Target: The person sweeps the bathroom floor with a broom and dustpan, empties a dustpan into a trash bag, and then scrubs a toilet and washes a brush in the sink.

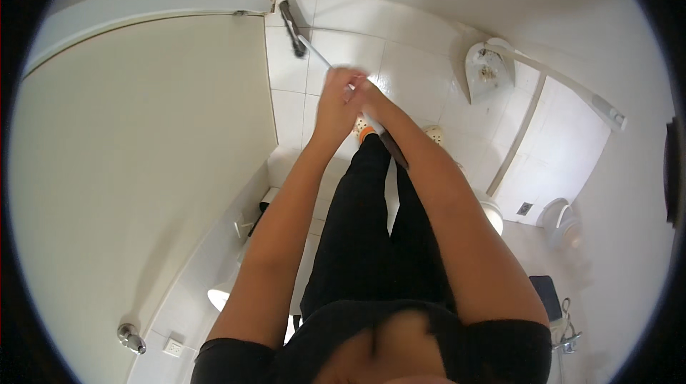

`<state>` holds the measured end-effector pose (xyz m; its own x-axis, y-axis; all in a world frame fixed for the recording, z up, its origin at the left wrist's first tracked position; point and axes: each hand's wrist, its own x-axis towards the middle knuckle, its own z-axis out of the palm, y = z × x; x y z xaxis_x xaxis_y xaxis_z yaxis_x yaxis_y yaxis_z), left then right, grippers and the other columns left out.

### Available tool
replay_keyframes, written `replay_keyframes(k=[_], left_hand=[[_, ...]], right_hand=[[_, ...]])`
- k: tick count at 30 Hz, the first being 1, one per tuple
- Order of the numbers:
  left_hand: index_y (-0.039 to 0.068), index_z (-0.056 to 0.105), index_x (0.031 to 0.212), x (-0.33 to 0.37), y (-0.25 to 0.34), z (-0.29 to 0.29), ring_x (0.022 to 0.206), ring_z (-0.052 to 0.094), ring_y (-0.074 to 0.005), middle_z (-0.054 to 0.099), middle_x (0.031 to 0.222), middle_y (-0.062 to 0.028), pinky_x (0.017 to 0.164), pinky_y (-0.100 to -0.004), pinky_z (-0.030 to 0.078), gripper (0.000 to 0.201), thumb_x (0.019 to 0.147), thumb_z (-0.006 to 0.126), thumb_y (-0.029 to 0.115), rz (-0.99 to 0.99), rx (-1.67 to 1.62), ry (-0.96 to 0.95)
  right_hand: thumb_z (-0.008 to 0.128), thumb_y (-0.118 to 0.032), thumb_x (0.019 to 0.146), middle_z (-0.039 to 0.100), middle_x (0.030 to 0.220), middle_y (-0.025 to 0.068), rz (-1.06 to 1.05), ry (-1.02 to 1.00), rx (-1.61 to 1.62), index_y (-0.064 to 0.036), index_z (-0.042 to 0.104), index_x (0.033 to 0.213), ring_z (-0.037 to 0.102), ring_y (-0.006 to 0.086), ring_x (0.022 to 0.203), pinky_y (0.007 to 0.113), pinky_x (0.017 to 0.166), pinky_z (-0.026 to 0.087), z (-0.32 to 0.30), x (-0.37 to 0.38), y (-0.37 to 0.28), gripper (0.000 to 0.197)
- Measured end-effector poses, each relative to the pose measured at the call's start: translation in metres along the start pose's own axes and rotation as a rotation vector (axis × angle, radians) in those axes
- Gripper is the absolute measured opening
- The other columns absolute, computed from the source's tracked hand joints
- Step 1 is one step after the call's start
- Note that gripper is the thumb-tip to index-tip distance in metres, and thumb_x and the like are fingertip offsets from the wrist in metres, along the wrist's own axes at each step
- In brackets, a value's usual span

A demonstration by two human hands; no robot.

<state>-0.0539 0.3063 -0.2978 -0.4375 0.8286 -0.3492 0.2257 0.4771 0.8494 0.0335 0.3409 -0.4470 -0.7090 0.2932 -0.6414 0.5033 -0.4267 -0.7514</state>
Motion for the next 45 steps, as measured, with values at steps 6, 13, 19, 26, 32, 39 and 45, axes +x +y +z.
replay_keyframes(k=[6, 13, 19, 26, 32, 39, 45], left_hand=[[0.004, 0.054, 0.108, 0.050, 0.055, 0.105, 0.098, 0.054, -0.0291, 0.051, 0.109, -0.0156, 0.086, -0.0353, 0.045, 0.035, 0.075, 0.064, 0.013, 0.260, 0.243, -0.280], [0.003, 0.035, 0.126, 0.061, 0.116, 0.232, 0.105, 0.051, -0.0338, 0.036, 0.128, -0.0169, 0.095, -0.0398, 0.041, 0.065, 0.072, 0.068, 0.018, 0.298, 0.034, -0.221], [0.017, 0.007, 0.145, 0.126, 0.154, 0.294, 0.134, 0.021, -0.0297, 0.019, 0.146, -0.0173, 0.112, -0.0389, 0.012, 0.095, 0.076, 0.071, 0.030, 0.728, 0.042, -0.312], [-0.001, 0.036, 0.131, 0.117, 0.223, 0.314, 0.096, 0.057, -0.0251, 0.056, 0.114, -0.0192, 0.083, -0.0346, 0.046, 0.070, 0.078, 0.069, 0.030, 0.311, 0.166, -1.082], [-0.003, 0.057, 0.108, 0.129, 0.197, 0.341, 0.087, 0.059, -0.0205, 0.064, 0.095, -0.0146, 0.076, -0.0329, 0.047, 0.041, 0.082, 0.065, 0.028, 0.439, 0.045, -0.781], [0.002, 0.061, 0.097, 0.120, 0.261, 0.307, 0.078, 0.056, -0.0145, 0.063, 0.084, -0.0058, 0.074, -0.0286, 0.045, 0.030, 0.086, 0.060, 0.029, 0.421, 0.024, -0.722], [0.006, 0.062, 0.092, 0.116, 0.294, 0.293, 0.078, 0.055, -0.0088, 0.061, 0.083, -0.0024, 0.072, -0.0227, 0.044, 0.027, 0.090, 0.055, 0.032, 0.448, -0.141, -0.709]], right_hand=[[0.049, -0.018, 0.086, 0.049, 0.057, 0.0032, 0.273, 0.075, 0.227, -0.0004, 0.045, 0.129, 0.044, 0.0131, 0.042, 0.029, 0.039, 0.038, -0.072, -0.086, 0.048, 0.047], [0.050, -0.014, 0.090, 0.041, 0.058, -0.0017, 0.526, 0.407, 0.467, -0.0097, 0.035, 0.138, 0.034, 0.0067, 0.040, 0.024, 0.034, 0.030, -0.132, -0.271, 0.038, 0.051], [0.050, -0.013, 0.089, 0.040, 0.057, -0.0024, 0.377, 0.037, 0.487, -0.0114, 0.043, 0.131, 0.035, 0.0088, 0.039, 0.024, 0.034, 0.032, -0.090, -0.213, 0.049, 0.043], [0.050, -0.014, 0.087, 0.043, 0.060, -0.0007, 0.327, 0.023, 0.652, -0.0053, 0.047, 0.125, 0.040, 0.0090, 0.043, 0.025, 0.037, 0.035, -0.111, -0.194, 0.105, 0.038], [0.053, -0.018, 0.089, 0.042, 0.058, -0.0027, 0.545, 0.358, 0.575, -0.0100, 0.040, 0.134, 0.037, 0.0068, 0.043, 0.023, 0.036, 0.032, -0.175, -0.356, 0.127, 0.048], [0.052, -0.017, 0.089, 0.039, 0.057, -0.0027, 0.529, 0.228, 0.488, -0.0179, 0.041, 0.135, 0.036, 0.0083, 0.040, 0.025, 0.034, 0.032, -0.143, -0.386, 0.105, 0.047], [0.052, -0.016, 0.089, 0.042, 0.058, -0.0010, 0.308, 0.042, 0.503, -0.0115, 0.046, 0.128, 0.041, 0.0092, 0.041, 0.027, 0.036, 0.034, -0.074, -0.235, 0.142, 0.040]])
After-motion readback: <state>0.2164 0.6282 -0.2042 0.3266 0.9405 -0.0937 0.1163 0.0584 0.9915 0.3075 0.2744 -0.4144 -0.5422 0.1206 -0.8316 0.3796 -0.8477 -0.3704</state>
